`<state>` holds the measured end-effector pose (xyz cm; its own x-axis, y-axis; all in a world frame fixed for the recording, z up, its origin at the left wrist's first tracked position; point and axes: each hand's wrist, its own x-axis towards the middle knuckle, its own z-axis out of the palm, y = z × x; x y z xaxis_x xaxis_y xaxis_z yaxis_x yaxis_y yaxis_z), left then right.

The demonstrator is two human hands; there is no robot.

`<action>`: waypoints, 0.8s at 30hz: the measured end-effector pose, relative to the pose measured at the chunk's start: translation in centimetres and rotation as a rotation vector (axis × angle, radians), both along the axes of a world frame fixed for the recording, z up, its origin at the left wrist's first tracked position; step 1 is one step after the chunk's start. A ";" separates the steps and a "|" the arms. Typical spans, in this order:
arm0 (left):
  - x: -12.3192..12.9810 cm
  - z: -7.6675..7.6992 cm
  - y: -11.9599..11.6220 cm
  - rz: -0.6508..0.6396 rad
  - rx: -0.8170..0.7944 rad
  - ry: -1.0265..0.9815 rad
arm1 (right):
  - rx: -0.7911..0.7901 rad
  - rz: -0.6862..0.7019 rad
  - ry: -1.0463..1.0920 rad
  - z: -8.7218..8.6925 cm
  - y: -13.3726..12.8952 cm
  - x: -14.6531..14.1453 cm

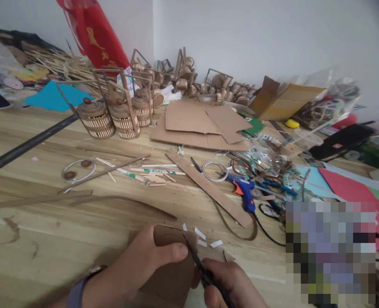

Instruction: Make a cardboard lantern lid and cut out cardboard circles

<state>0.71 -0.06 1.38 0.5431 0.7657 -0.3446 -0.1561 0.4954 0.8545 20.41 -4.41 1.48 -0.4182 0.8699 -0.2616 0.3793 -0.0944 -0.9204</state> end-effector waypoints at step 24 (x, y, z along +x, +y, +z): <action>-0.1 -0.4 0.3 0.070 -0.011 0.014 | 0.022 0.013 0.023 -1.0 0.1 0.8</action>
